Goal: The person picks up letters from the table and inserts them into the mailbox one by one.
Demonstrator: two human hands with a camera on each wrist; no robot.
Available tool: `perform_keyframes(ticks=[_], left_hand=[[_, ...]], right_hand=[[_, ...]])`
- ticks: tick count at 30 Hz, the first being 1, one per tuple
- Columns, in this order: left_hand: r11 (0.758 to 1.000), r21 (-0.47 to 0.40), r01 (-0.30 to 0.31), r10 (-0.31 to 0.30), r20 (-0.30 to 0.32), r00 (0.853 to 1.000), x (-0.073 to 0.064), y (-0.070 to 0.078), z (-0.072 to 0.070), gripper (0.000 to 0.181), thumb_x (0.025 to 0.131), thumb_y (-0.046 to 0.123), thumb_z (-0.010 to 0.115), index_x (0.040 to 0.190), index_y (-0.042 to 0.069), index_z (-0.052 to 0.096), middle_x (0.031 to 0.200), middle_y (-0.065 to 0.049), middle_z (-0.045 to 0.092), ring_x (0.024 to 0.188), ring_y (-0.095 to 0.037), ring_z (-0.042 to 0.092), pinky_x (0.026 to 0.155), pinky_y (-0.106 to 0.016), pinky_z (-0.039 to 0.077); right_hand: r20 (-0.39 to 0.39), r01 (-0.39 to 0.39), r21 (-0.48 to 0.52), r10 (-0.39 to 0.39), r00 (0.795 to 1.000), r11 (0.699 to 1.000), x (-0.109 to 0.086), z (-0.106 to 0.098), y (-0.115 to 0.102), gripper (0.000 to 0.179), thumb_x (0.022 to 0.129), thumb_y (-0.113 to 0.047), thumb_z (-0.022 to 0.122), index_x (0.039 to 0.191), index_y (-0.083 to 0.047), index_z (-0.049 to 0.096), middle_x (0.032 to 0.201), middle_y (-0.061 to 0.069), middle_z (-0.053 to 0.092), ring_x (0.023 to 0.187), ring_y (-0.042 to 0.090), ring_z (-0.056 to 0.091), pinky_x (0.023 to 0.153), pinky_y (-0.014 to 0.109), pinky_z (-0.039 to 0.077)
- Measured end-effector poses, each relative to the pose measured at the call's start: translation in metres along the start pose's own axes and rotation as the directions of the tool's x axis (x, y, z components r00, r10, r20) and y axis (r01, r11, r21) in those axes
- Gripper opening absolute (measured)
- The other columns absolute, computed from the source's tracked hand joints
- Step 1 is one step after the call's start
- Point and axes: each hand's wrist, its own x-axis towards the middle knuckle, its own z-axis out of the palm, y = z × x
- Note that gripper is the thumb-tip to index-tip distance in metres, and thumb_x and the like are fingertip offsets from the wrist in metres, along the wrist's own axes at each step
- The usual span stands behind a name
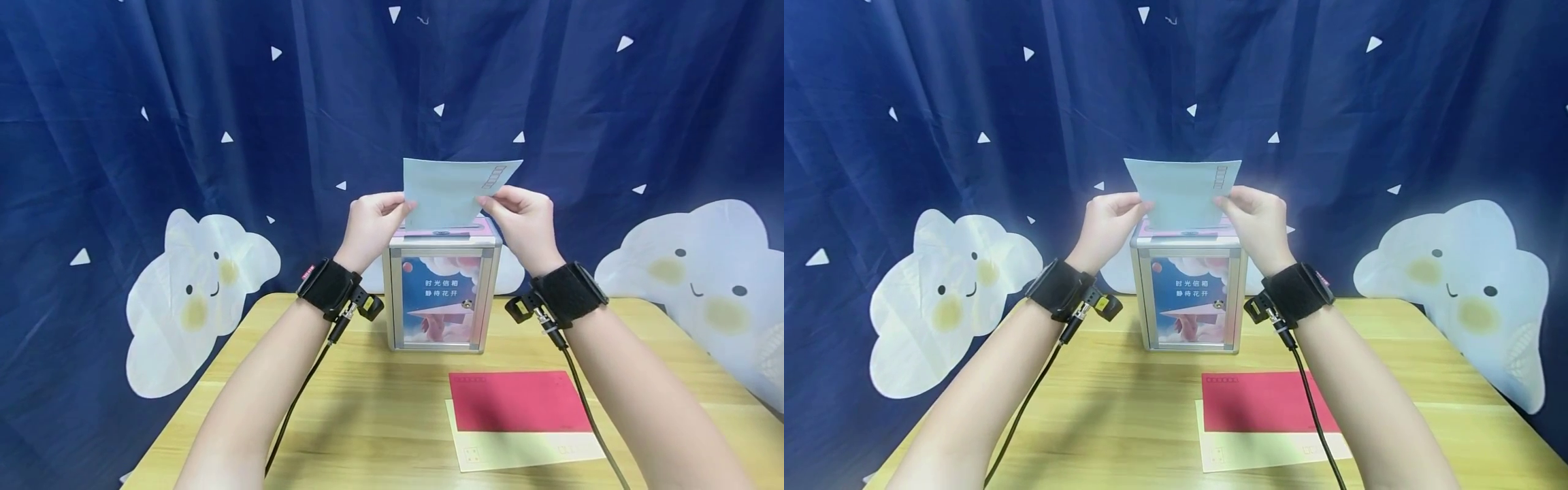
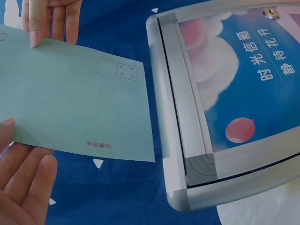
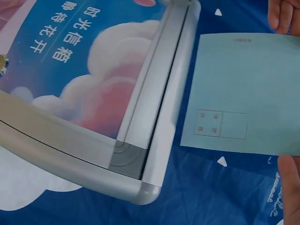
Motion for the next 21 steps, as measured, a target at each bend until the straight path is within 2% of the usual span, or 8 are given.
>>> perform_keyframes(ticks=[4, 8, 13, 21], left_hand=[[1.000, -0.002, -0.013, 0.013, -0.009, 1.000, 0.004, -0.008, 0.003, 0.021, 0.088, 0.020, 0.063, 0.100, 0.005, 0.071, 0.093, -0.008, 0.071, 0.072, -0.011, 0.058, 0.060, -0.026, 0.039], [1.000, 0.011, -0.003, 0.003, -0.007, 1.000, 0.008, -0.013, 0.005, 0.023, 0.088, 0.023, 0.062, 0.102, 0.006, 0.071, 0.094, -0.007, 0.071, 0.075, -0.011, 0.059, 0.064, -0.024, 0.042], [1.000, 0.021, 0.022, -0.022, 0.011, 1.000, 0.012, -0.014, 0.006, 0.023, 0.089, 0.023, 0.061, 0.102, 0.006, 0.070, 0.093, -0.009, 0.070, 0.074, -0.013, 0.056, 0.064, -0.026, 0.040], [0.995, 0.065, 0.075, -0.077, 0.039, 0.996, 0.016, -0.015, 0.006, 0.028, 0.090, 0.025, 0.059, 0.109, 0.006, 0.068, 0.106, -0.007, 0.068, 0.095, -0.013, 0.062, 0.083, -0.029, 0.048]], right_hand=[[-0.009, 0.011, -0.014, -0.011, 1.000, 1.000, 0.001, 0.003, 0.006, 0.017, 0.084, -0.011, 0.066, 0.095, 0.002, 0.071, 0.089, 0.019, 0.070, 0.080, 0.010, 0.066, 0.071, 0.015, 0.049], [-0.009, 0.015, -0.035, -0.015, 1.000, 0.999, 0.003, 0.005, 0.008, 0.018, 0.084, -0.011, 0.067, 0.095, 0.002, 0.071, 0.090, 0.018, 0.070, 0.081, 0.004, 0.065, 0.074, 0.017, 0.050], [-0.003, 0.000, -0.069, 0.000, 1.000, 0.998, 0.006, 0.007, 0.010, 0.019, 0.084, -0.013, 0.067, 0.096, 0.000, 0.072, 0.091, 0.016, 0.070, 0.082, 0.005, 0.065, 0.077, 0.022, 0.051], [0.033, -0.052, -0.116, 0.056, 0.998, 0.992, 0.011, 0.007, 0.011, 0.020, 0.085, -0.016, 0.066, 0.097, -0.002, 0.071, 0.091, 0.015, 0.071, 0.086, 0.015, 0.065, 0.083, 0.035, 0.050]])
